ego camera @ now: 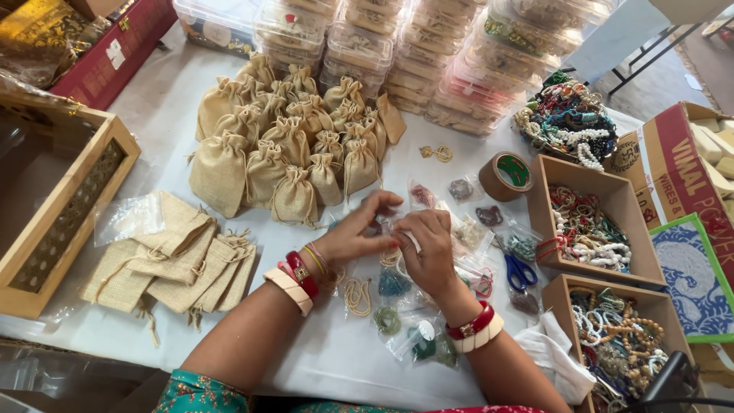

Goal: The person sorts through small plastic bags containing jewelry items on a table, then picks up a small beige cloth pouch, places a jewelry item inside, and ties the pouch closed. This process is repeated with multiple pouches and jewelry items.

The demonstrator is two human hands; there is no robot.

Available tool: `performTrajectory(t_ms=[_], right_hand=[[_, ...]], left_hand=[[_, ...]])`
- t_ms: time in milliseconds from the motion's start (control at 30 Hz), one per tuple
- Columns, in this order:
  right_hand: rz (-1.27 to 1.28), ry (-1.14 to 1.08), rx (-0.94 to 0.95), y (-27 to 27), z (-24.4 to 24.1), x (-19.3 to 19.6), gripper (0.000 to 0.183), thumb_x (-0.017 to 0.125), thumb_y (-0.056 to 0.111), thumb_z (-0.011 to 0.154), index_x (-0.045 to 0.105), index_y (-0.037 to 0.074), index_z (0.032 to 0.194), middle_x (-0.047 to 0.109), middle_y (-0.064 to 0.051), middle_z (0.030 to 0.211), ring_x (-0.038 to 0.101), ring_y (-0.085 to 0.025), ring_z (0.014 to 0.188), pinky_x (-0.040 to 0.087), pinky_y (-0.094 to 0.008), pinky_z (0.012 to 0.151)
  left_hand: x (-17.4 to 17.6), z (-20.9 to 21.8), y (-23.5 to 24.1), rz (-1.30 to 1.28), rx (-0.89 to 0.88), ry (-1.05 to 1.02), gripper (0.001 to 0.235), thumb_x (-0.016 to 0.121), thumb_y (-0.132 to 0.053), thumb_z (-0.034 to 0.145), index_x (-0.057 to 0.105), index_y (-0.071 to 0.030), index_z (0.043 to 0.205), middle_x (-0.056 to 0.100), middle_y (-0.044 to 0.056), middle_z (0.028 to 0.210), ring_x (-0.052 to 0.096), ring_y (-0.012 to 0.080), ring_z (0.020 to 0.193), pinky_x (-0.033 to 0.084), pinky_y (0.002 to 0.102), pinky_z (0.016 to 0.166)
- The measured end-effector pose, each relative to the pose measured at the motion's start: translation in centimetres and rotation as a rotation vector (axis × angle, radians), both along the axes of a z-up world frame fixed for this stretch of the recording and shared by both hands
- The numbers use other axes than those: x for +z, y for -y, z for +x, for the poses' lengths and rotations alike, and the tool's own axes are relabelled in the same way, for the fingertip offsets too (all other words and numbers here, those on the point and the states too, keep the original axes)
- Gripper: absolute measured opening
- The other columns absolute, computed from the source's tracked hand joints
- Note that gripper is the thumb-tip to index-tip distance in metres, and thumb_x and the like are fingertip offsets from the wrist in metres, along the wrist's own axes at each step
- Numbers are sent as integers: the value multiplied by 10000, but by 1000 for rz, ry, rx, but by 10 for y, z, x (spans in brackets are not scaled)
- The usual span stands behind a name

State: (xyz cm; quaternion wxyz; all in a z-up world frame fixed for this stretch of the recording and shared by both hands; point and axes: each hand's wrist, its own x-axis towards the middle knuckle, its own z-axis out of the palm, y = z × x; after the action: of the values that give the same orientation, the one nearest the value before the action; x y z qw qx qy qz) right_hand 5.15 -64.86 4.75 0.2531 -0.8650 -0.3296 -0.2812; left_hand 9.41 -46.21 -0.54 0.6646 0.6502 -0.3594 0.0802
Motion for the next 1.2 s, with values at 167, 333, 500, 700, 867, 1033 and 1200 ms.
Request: performTrajectory(t_ms=[167, 333, 500, 700, 867, 1033, 1200], right_hand=[[10, -40, 171, 1, -2, 1, 152, 706, 30, 827, 656, 108, 948, 693, -28, 892, 605, -273, 1029, 384, -397, 942], [6, -82, 212, 7, -1, -1, 282, 724, -27, 813, 620, 116, 1033, 694, -28, 953, 584, -256, 983, 405, -365, 925], [-87, -130, 267, 0, -9, 25, 340, 693, -72, 775, 643, 112, 1057, 682, -41, 940, 558, -263, 932, 390, -363, 911], [-134, -24, 308, -3, -7, 26, 308, 639, -100, 706, 716, 88, 938, 718, -61, 950, 537, -260, 877, 368, -353, 895], [36, 15, 118, -9, 7, 35, 213, 685, -85, 765, 728, 106, 850, 682, -35, 844, 587, -245, 877, 412, -357, 893], [-75, -71, 165, -32, 26, 42, 216, 736, -49, 764, 765, 115, 902, 728, -41, 904, 606, -254, 933, 466, -350, 871], [-78, -71, 164, -45, 24, 49, 197, 724, -65, 765, 747, 105, 861, 766, -12, 951, 605, -254, 970, 461, -361, 912]], left_hand=[[7, -11, 10, -25, -386, -405, 774, 834, -96, 754, 447, -86, 1424, 632, 52, 1279, 614, 149, 1183, 543, 340, 987], [3, -6, 6, 237, -251, -199, 639, 863, -105, 777, 529, -70, 1320, 680, 94, 1132, 681, 191, 1066, 553, 337, 917], [5, -3, 1, 266, -260, -199, 558, 862, -103, 769, 542, -86, 1226, 692, 92, 1061, 692, 223, 1018, 553, 346, 855], [-2, 8, -7, 423, -158, -117, 290, 746, -93, 901, 569, -97, 1129, 715, 104, 1021, 714, 257, 982, 549, 363, 823], [12, 28, -61, 342, 336, 157, 221, 771, -124, 936, 655, -159, 1121, 670, 74, 1068, 674, 250, 1040, 559, 365, 905], [39, 11, -55, 216, 175, 449, 892, 907, -257, 698, 455, 39, 1407, 589, 253, 1268, 565, 405, 1178, 417, 500, 1004], [21, 15, -36, 289, 81, -67, 839, 894, -357, 731, 500, -53, 1406, 638, 164, 1288, 637, 293, 1191, 501, 392, 1010]])
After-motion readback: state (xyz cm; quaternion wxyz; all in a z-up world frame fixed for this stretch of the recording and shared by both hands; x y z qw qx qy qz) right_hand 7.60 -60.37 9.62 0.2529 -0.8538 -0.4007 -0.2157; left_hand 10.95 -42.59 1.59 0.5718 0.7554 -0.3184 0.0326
